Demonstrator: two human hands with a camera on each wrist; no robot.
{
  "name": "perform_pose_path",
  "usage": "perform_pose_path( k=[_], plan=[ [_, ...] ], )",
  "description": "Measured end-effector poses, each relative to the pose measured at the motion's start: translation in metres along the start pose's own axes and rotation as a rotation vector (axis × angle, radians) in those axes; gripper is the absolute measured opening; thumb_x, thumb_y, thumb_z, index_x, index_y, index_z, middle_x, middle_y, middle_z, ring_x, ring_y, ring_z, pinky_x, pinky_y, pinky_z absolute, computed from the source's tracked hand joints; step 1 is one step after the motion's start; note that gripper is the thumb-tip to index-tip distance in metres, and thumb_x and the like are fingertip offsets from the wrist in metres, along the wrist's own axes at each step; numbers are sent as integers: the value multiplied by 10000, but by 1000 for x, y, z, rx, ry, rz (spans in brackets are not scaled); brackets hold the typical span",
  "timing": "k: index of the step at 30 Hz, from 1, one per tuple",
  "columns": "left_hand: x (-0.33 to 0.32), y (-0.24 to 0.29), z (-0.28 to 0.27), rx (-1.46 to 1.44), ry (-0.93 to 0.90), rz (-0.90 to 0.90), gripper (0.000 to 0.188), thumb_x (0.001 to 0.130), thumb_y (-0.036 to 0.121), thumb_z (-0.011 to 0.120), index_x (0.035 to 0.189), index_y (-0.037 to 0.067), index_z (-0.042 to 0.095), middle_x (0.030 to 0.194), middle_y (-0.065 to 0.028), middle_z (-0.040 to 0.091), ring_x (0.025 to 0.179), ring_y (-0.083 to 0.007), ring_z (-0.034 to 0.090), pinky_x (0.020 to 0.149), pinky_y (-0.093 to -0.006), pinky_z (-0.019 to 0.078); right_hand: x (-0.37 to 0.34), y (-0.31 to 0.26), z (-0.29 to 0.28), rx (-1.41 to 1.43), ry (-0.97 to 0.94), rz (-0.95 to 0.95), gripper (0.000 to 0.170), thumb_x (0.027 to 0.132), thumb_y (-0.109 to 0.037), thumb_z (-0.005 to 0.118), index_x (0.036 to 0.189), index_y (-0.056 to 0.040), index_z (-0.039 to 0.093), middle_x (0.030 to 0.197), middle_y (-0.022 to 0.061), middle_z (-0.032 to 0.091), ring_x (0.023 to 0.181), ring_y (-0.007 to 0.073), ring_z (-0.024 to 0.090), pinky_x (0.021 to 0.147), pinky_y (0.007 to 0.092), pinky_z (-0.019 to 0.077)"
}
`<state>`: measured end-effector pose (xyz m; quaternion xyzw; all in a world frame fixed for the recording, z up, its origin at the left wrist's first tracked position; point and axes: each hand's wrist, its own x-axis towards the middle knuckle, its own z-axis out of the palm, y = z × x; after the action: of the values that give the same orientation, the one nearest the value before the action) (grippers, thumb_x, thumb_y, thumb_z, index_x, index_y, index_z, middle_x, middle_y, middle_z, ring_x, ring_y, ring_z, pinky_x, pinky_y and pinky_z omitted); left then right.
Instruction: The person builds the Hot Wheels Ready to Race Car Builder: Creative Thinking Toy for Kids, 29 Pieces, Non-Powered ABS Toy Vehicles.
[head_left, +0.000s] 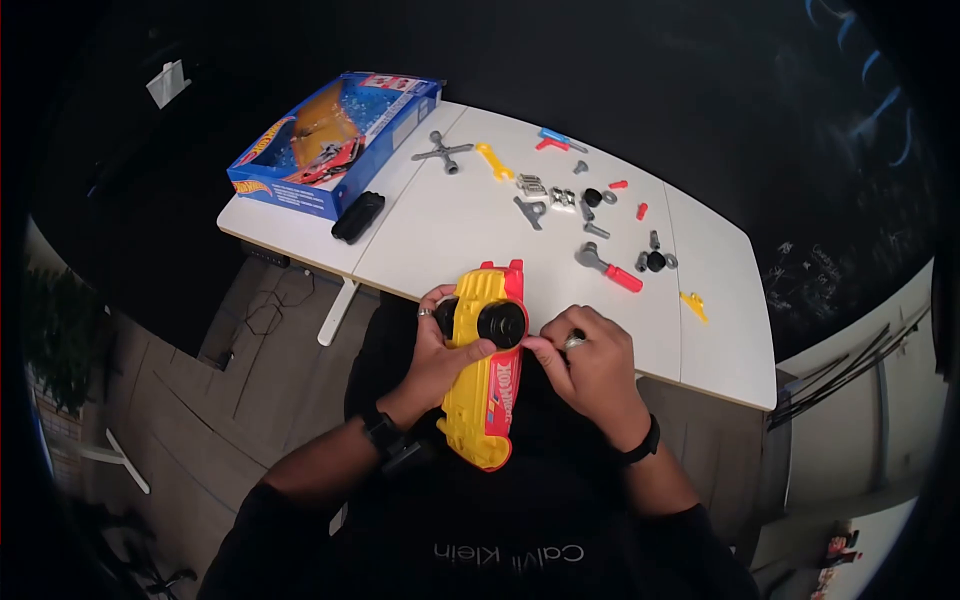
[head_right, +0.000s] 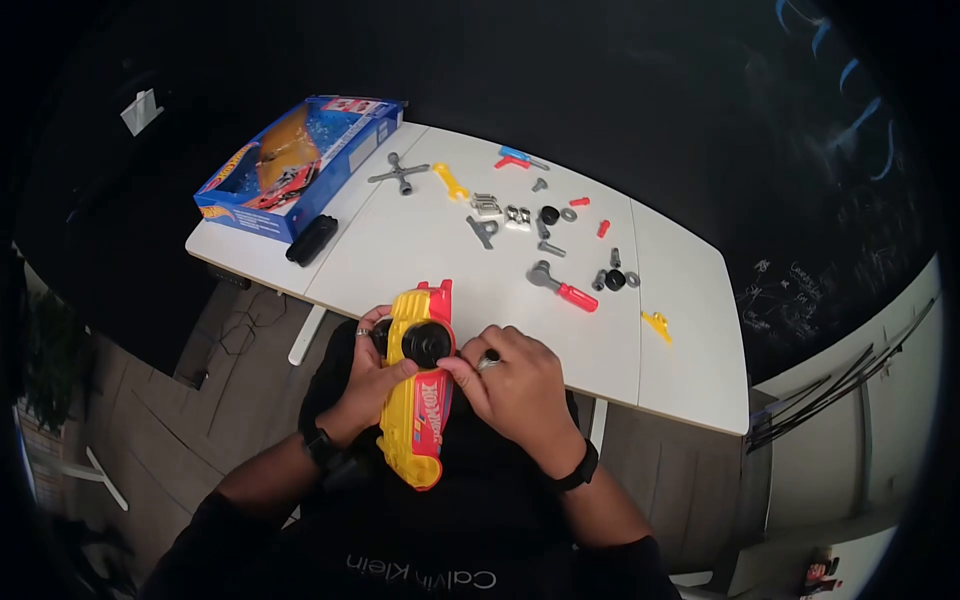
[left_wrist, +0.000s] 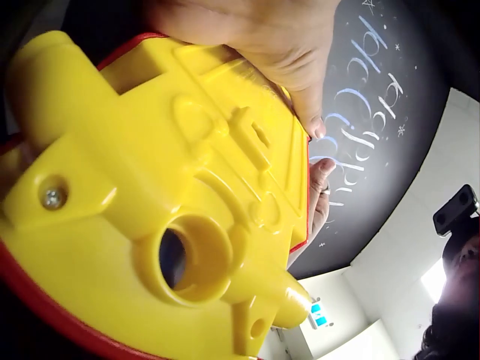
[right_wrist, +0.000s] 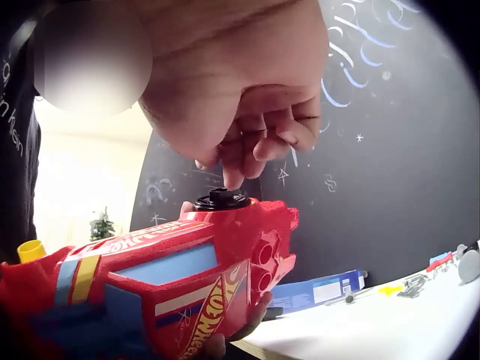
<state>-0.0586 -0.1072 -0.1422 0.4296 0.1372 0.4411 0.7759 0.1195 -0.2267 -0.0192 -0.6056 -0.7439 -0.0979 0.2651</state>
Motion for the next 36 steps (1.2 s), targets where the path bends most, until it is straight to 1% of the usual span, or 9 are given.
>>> perform_pose_path(
  k=[3,7,9,12,15,19,26,29,36],
  plan=[
    [2,-1,1,-4,-22,-18,895,865,52,876,1492,124,242,1386,-136,519,1261,-212,614,1057,-395,567,2,-5,-4,148,124,71,209,904,-153,789,1087,-63,740,970,49,693,773,247,708,690,359,580],
    [10,-3,4,-41,-55,-36,903,860,46,879,1494,127,242,1375,-135,530,1264,-212,614,1054,-391,567,5,-1,1,99,146,-94,273,904,-41,746,1174,-81,752,1014,64,709,860,253,719,719,361,600],
    [10,-8,5,-45,-59,-30,904,859,41,879,1495,128,242,1372,-136,534,1259,-211,616,1050,-388,569,3,-2,2,117,114,-68,261,890,-12,737,1142,-77,756,1032,58,714,903,247,717,726,358,604],
    [8,-12,5,27,-65,10,913,853,26,879,1494,130,237,1381,-143,532,1257,-211,619,1049,-385,570,2,0,9,120,191,-38,259,823,-26,770,1078,-66,750,1032,51,714,892,238,708,720,354,607],
    [8,-7,11,5,-77,-16,936,843,12,882,1494,135,221,1391,-155,524,1266,-215,617,1053,-384,569,1,-3,14,53,205,-30,283,811,-7,773,1088,-54,734,1023,62,711,887,248,703,726,363,607],
    [8,-5,13,37,-92,63,968,823,8,896,1488,127,203,1394,-160,513,1278,-222,611,1061,-386,565,0,-5,16,69,217,-18,342,789,41,779,1116,-32,710,1043,78,708,911,270,697,753,378,606],
    [7,-8,7,203,-38,187,1038,761,52,949,1482,92,203,1407,-131,423,1339,-221,535,1138,-391,484,0,-11,23,130,252,30,326,791,60,788,1101,0,704,1031,101,703,947,295,672,779,396,594],
    [4,-4,12,184,-38,179,1047,753,48,950,1484,90,202,1410,-127,402,1352,-219,509,1152,-392,463,-3,-13,23,135,257,47,312,810,31,788,1108,-9,703,1039,96,699,968,294,663,807,404,571],
    [4,-2,14,217,-46,234,1037,762,43,945,1486,92,204,1412,-139,439,1328,-224,556,1124,-398,502,-4,-13,20,59,206,77,249,898,-69,747,1139,-36,694,1037,93,680,1008,302,653,873,436,514]
  ],
)
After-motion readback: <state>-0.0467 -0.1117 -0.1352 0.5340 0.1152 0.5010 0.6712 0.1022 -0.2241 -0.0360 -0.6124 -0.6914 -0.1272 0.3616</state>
